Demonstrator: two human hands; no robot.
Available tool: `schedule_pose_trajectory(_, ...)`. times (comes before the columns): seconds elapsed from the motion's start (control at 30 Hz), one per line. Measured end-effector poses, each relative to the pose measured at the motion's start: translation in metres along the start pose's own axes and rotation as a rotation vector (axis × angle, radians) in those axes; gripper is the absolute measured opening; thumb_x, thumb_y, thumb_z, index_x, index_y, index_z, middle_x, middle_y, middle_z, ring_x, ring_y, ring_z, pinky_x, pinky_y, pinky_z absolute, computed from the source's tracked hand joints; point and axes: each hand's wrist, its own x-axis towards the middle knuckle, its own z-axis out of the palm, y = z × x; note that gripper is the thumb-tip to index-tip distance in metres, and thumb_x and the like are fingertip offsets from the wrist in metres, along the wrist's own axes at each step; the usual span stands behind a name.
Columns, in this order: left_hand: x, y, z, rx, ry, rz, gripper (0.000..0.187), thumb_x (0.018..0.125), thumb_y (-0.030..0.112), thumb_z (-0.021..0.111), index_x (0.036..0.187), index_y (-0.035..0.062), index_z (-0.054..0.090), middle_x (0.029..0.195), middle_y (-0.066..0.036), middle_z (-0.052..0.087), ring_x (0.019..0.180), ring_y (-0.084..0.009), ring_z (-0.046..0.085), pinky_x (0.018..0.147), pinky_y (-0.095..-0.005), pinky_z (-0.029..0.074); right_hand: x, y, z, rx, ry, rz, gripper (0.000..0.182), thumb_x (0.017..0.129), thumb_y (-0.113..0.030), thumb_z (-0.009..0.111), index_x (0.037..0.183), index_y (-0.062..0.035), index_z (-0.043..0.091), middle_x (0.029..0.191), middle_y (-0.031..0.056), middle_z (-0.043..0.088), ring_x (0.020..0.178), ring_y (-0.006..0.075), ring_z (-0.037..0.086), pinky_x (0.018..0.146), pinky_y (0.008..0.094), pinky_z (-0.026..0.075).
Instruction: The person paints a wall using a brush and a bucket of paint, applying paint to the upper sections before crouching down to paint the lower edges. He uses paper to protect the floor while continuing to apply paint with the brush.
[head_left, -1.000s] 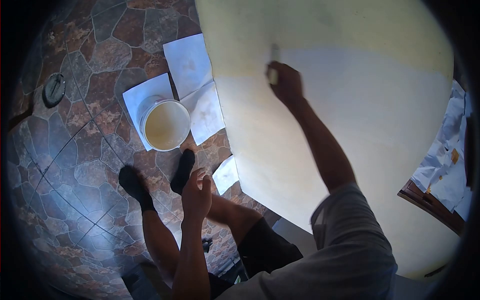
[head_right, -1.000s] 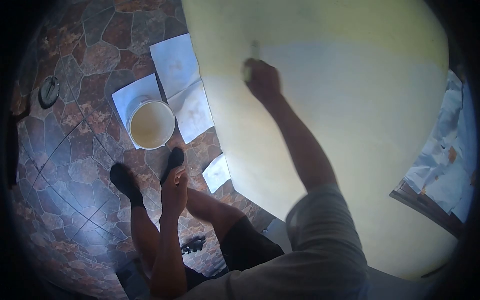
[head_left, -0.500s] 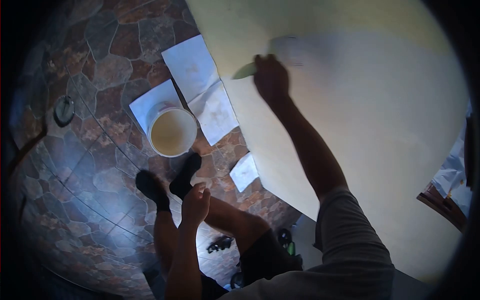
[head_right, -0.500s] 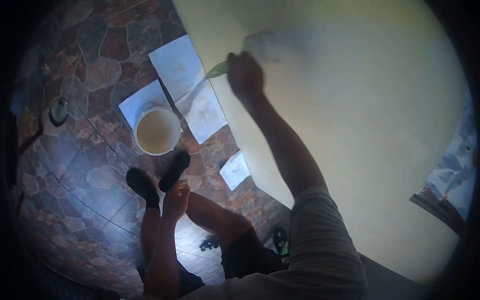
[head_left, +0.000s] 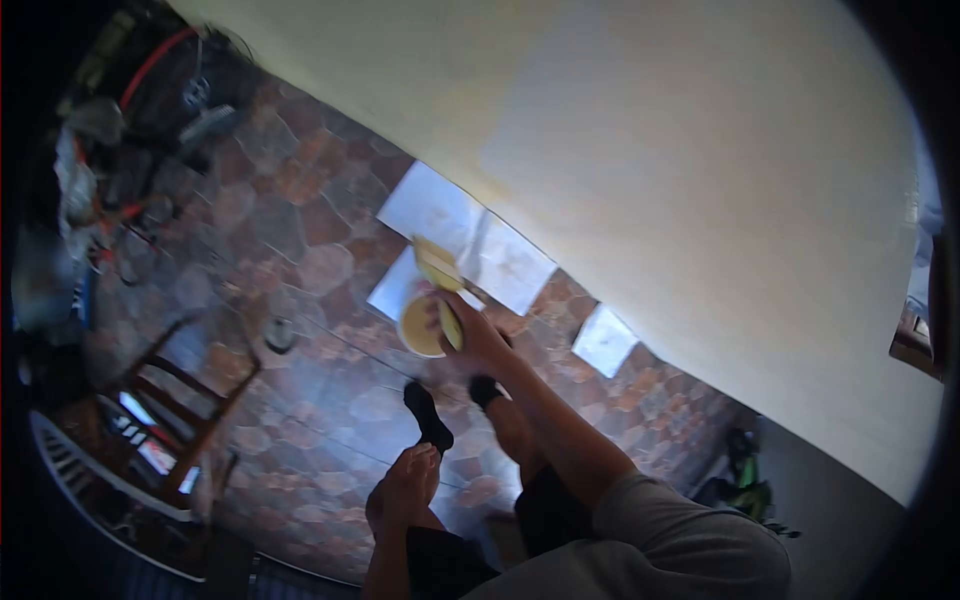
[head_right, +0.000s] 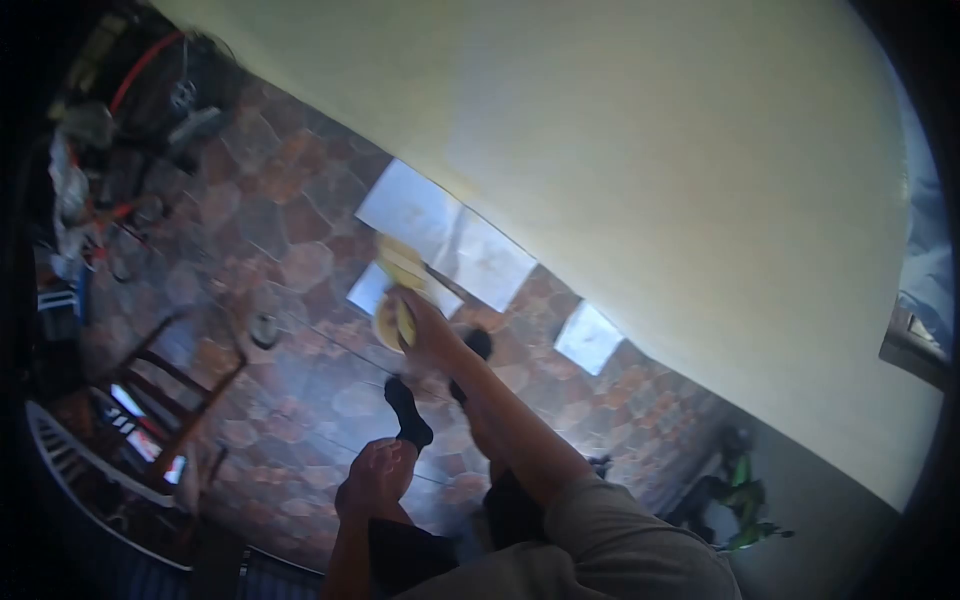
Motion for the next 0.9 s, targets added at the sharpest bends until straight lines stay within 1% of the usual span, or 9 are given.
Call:
schedule_pose_trajectory(0.1, -0.021, 0.055, -0.056, 0.095, 0.085, 0.16, 0.031, 0.102, 0.024, 0.053, 0.122, 0.0015, 0.062, 0.117, -0.012, 0.069, 0.104, -0.0218, 0.067, 0.092, -0.0313, 0.051, -0.025, -0.035, -0.002, 0.323, -0.071, 0.09, 0.073, 0.073, -0.009, 0.083, 0.136, -0.0065, 0.046, 0.124, 0.0111, 0.054, 0.113, 0.0234, 0.06, 0.093, 0.0359, 0.051)
schedule_pose_trajectory(0.27, -0.026, 0.063, -0.119, 0.719, 0.039, 0.014, 0.037, 0.094, 0.03, 0.061, 0.117, 0.0023, 0.067, 0.119, -0.02, 0.068, 0.112, -0.0357, 0.064, 0.099, -0.0427, 0.049, -0.002, -0.066, -0.001, 0.574, 0.086, 0.199, 0.049, 0.094, -0.013, 0.067, 0.138, -0.0037, 0.05, 0.118, 0.0125, 0.062, 0.112, 0.0204, 0.062, 0.092, 0.0338, 0.052)
schedule_pose_trajectory(0.3, -0.027, 0.052, -0.135, 0.94, -0.05, 0.056, 0.038, 0.091, 0.031, 0.063, 0.116, 0.0026, 0.067, 0.119, -0.021, 0.067, 0.114, -0.0381, 0.062, 0.102, -0.0452, 0.047, 0.006, -0.065, 0.0, 0.365, 0.175, 0.113, 0.034, 0.101, -0.013, 0.054, 0.134, -0.0015, 0.054, 0.117, 0.0137, 0.063, 0.102, 0.0191, 0.066, 0.085, 0.0321, 0.055)
schedule_pose_trajectory(0.5, -0.079, 0.079, -0.205, 1.236, -0.276, 0.296, 0.044, 0.086, 0.03, 0.069, 0.12, 0.0031, 0.064, 0.137, -0.024, 0.055, 0.124, -0.0414, 0.053, 0.107, -0.0498, 0.04, 0.03, -0.163, -0.001, 0.522, 0.895, 0.089, 0.043, 0.1, -0.011, 0.056, 0.139, -0.0004, 0.042, 0.121, 0.0152, 0.065, 0.065, 0.0087, 0.059, 0.053, 0.0246, 0.051)
schedule_pose_trajectory(0.6, -0.096, 0.102, -0.228, 1.125, -0.237, -0.087, 0.04, 0.09, 0.032, 0.063, 0.12, 0.0057, 0.064, 0.136, -0.022, 0.056, 0.123, -0.0382, 0.056, 0.102, -0.0492, 0.046, 0.037, -0.197, -0.009, 0.557, 1.052, -0.085, 0.044, 0.102, -0.017, 0.056, 0.139, -0.0004, 0.041, 0.114, 0.0148, 0.066, 0.062, 0.0068, 0.054, 0.052, 0.0233, 0.048)
schedule_pose_trajectory(0.63, -0.103, 0.111, -0.236, 1.17, -0.452, -0.239, 0.042, 0.09, 0.032, 0.063, 0.123, 0.006, 0.062, 0.132, -0.022, 0.058, 0.12, -0.0387, 0.057, 0.101, -0.0503, 0.046, 0.042, -0.205, -0.018, 0.548, 1.047, -0.087, 0.04, 0.103, -0.022, 0.055, 0.134, 0.0003, 0.046, 0.105, 0.0126, 0.067, 0.062, 0.0058, 0.052, 0.053, 0.0227, 0.046)
schedule_pose_trajectory(0.7, -0.114, 0.109, -0.231, 1.197, -0.658, -0.408, 0.045, 0.09, 0.033, 0.062, 0.126, 0.0064, 0.06, 0.128, -0.022, 0.06, 0.118, -0.0392, 0.058, 0.101, -0.0514, 0.045, 0.059, -0.194, -0.026, 0.548, 1.032, -0.084, 0.038, 0.103, -0.026, 0.055, 0.13, 0.001, 0.05, 0.097, 0.0104, 0.068, 0.062, 0.0047, 0.05, 0.054, 0.0221, 0.044)
schedule_pose_trajectory(0.83, -0.087, 0.086, -0.185, 1.297, -0.975, -0.294, 0.043, 0.092, 0.033, 0.06, 0.125, 0.0061, 0.061, 0.125, -0.021, 0.061, 0.116, -0.0387, 0.058, 0.099, -0.0514, 0.046, 0.13, -0.091, -0.025, 0.441, 1.188, -0.063, 0.043, 0.105, -0.037, 0.051, 0.096, 0.0034, 0.062, 0.071, 0.0061, 0.061, 0.063, 0.012, 0.053, 0.06, 0.0306, 0.043)
schedule_pose_trajectory(0.9, -0.044, 0.084, -0.159, 1.37, -1.137, -0.188, 0.043, 0.092, 0.034, 0.059, 0.125, 0.0059, 0.061, 0.123, -0.021, 0.062, 0.116, -0.0384, 0.059, 0.098, -0.0514, 0.046, 0.152, -0.026, -0.008, 0.365, 1.198, -0.019, 0.038, 0.105, -0.038, 0.05, 0.093, -0.0032, 0.059, 0.062, -0.0015, 0.048, 0.051, 0.0051, 0.041, 0.047, 0.0235, 0.034)
